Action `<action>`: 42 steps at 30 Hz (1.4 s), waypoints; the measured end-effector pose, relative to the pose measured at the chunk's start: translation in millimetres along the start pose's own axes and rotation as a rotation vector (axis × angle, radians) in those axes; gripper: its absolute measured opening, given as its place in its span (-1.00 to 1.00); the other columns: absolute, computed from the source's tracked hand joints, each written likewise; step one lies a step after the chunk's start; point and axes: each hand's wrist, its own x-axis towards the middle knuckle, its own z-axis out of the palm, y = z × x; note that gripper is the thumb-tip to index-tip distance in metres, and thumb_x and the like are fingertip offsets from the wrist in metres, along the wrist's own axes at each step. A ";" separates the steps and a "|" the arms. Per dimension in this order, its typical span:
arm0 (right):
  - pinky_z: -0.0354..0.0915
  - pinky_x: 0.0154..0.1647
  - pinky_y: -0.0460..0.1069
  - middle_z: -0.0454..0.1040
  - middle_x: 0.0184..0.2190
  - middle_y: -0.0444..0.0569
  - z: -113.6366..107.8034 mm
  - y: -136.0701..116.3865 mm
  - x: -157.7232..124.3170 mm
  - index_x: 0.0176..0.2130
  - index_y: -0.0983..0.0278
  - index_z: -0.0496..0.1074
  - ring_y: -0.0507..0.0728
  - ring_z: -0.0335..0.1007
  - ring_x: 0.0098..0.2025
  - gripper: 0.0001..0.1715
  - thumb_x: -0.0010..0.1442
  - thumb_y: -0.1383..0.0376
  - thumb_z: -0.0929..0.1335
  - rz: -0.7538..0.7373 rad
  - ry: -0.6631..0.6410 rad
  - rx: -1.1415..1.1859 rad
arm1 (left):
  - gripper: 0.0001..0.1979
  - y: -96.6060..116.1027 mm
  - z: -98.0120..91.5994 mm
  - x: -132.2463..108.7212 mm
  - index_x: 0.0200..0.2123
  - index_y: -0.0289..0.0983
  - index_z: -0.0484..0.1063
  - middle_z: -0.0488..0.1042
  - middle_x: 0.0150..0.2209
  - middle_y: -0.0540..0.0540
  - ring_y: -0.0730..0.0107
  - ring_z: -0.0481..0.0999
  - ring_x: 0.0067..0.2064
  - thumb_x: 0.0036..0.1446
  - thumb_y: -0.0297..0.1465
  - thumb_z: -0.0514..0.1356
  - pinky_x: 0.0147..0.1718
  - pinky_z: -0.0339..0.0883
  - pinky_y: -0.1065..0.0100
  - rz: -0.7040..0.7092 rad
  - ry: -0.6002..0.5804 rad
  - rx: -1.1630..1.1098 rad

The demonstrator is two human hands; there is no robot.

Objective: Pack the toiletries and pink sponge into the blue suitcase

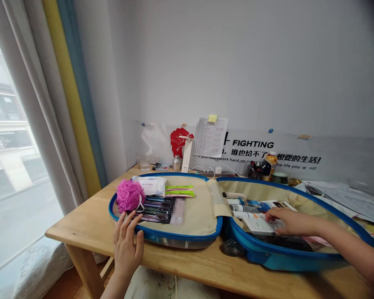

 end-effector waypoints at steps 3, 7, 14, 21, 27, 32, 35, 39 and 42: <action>0.34 -0.10 0.01 0.55 -0.18 -0.03 1.2 -2.9 3.8 -0.29 0.08 0.49 0.20 0.49 -0.13 -0.64 -0.19 0.29 0.37 -0.058 -0.135 0.045 | -0.63 2.5 -0.7 1.1 0.12 -0.19 0.27 0.33 0.13 -0.19 0.09 0.06 0.33 0.26 -0.37 -0.02 0.29 -0.07 -0.03 -0.026 -0.001 -0.012; 0.30 -0.01 0.03 0.50 -0.07 0.02 1.2 -11.7 8.9 -0.16 0.10 0.48 0.22 0.45 -0.03 -0.49 -0.19 0.35 0.35 -0.087 -0.180 0.058 | -0.63 4.8 -1.3 2.2 0.12 -0.20 0.28 0.33 0.13 -0.20 0.09 0.06 0.33 0.26 -0.37 -0.02 0.29 -0.06 -0.03 -0.027 0.000 -0.010; 0.27 -0.01 0.11 0.47 -0.07 0.12 8.7 -21.2 16.8 -0.18 0.17 0.46 0.33 0.43 -0.01 -0.32 -0.38 0.54 0.31 -0.096 -0.204 -0.019 | -0.60 4.5 -1.6 3.1 0.15 -0.19 0.25 0.32 0.14 -0.21 0.08 0.05 0.33 0.25 -0.38 -0.02 0.28 -0.06 -0.04 -0.024 0.004 -0.017; 0.29 -0.05 0.15 0.45 -0.04 0.09 11.6 -19.2 18.2 -0.11 0.18 0.42 0.33 0.43 -0.03 -0.26 -0.37 0.49 0.30 -0.117 -0.247 -0.103 | -0.61 4.2 -1.4 2.0 0.15 -0.19 0.25 0.33 0.12 -0.21 0.08 0.06 0.33 0.26 -0.38 -0.02 0.28 -0.05 -0.03 -0.010 0.014 -0.015; 0.28 0.00 0.12 0.43 -0.04 0.10 7.3 -21.7 16.5 -0.09 0.22 0.39 0.30 0.40 -0.01 -0.28 -0.36 0.45 0.31 -0.147 -0.261 -0.111 | -0.61 5.4 -1.4 3.2 0.15 -0.20 0.26 0.33 0.13 -0.21 0.08 0.06 0.33 0.26 -0.38 -0.02 0.29 -0.08 -0.02 -0.013 0.020 -0.015; 0.29 -0.08 0.12 0.40 -0.05 0.14 5.2 -18.4 17.9 -0.08 0.27 0.37 0.32 0.39 -0.06 -0.26 -0.38 0.44 0.32 -0.142 -0.279 -0.094 | -0.62 4.3 -0.9 1.9 0.14 -0.21 0.26 0.33 0.12 -0.21 0.09 0.05 0.33 0.27 -0.38 -0.02 0.28 -0.06 -0.01 -0.006 0.011 -0.005; 0.27 -0.10 0.11 0.42 -0.09 0.12 1.5 -18.5 16.0 -0.10 0.26 0.35 0.28 0.40 -0.10 -0.36 -0.28 0.43 0.30 -0.144 -0.270 -0.077 | -0.63 2.0 0.1 0.6 0.13 -0.22 0.26 0.33 0.13 -0.21 0.09 0.05 0.33 0.27 -0.38 -0.02 0.29 -0.07 -0.01 -0.010 0.012 -0.001; 0.25 -0.03 0.10 0.40 -0.04 0.09 -3.0 -18.7 14.2 -0.05 0.23 0.35 0.28 0.37 -0.02 -0.33 -0.24 0.46 0.30 -0.147 -0.258 -0.057 | -0.62 0.4 0.5 0.3 0.13 -0.21 0.27 0.33 0.13 -0.20 0.10 0.06 0.33 0.26 -0.38 0.00 0.29 -0.08 0.01 0.011 0.025 0.001; 0.27 -0.03 0.10 0.41 -0.05 0.10 -2.7 -18.2 14.9 -0.04 0.22 0.38 0.32 0.37 0.00 -0.24 -0.33 0.49 0.34 -0.130 -0.291 -0.059 | -0.63 2.2 0.0 0.8 0.13 -0.20 0.27 0.33 0.12 -0.20 0.11 0.06 0.33 0.26 -0.37 -0.01 0.29 -0.07 0.00 -0.008 0.023 -0.005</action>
